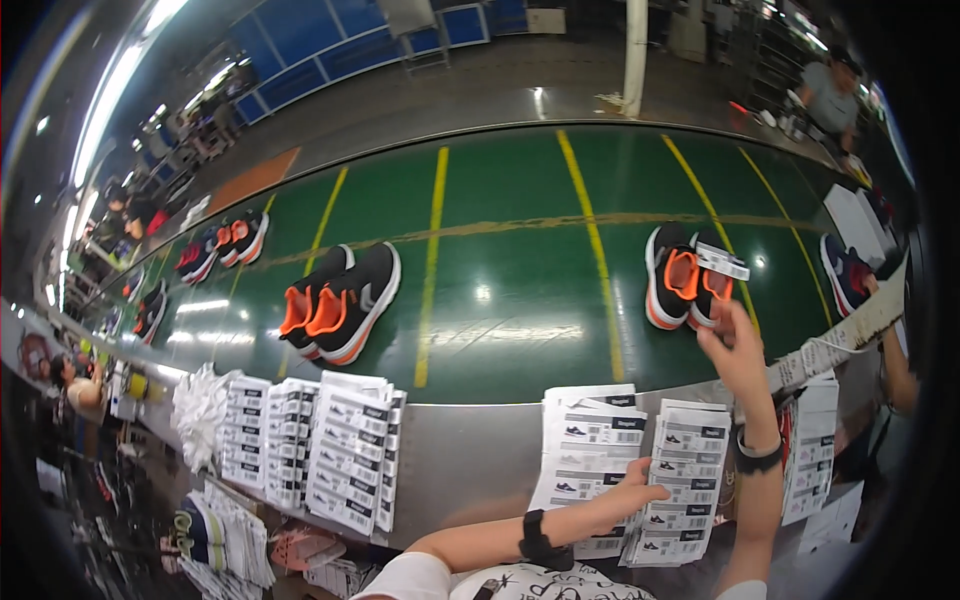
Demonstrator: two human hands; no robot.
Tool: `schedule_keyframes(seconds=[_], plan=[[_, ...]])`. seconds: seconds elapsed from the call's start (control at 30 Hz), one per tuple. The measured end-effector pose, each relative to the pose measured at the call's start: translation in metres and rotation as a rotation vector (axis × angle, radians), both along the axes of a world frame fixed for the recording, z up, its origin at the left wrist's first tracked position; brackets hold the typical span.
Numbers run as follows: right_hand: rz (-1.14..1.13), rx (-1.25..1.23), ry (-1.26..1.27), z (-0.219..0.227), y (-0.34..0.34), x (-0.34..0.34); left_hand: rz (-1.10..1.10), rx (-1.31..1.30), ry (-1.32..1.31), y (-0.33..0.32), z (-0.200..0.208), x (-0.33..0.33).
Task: Inspecting manufactured shoes for quality and applying corresponding identification labels.
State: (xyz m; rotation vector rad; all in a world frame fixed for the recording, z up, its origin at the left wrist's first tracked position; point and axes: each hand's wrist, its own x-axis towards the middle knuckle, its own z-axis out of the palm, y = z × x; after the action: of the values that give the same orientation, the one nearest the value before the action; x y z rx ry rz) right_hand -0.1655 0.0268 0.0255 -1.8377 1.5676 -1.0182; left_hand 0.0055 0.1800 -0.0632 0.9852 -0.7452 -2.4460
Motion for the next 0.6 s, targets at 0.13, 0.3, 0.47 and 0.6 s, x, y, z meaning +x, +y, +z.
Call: schedule_keyframes(seconds=[0.13, 0.3, 0.47, 0.6], plan=[[0.467, 0.338, 0.514, 0.018, 0.111, 0.004, 0.026, 0.054, -0.019, 0.003, -0.003, -0.001], [0.211, 0.586, 0.483, -0.017, 0.214, -0.022, -0.047, 0.115, -0.078, 0.004, 0.006, -0.008], [0.061, 0.424, 0.519, -0.056, 0.271, -0.013, -0.241, -0.238, -0.132, 0.029, -0.002, -0.019], [-0.233, 0.337, 0.437, -0.075, 0.285, -0.024, -0.382, -1.690, -0.707, 0.047, -0.020, -0.007]])
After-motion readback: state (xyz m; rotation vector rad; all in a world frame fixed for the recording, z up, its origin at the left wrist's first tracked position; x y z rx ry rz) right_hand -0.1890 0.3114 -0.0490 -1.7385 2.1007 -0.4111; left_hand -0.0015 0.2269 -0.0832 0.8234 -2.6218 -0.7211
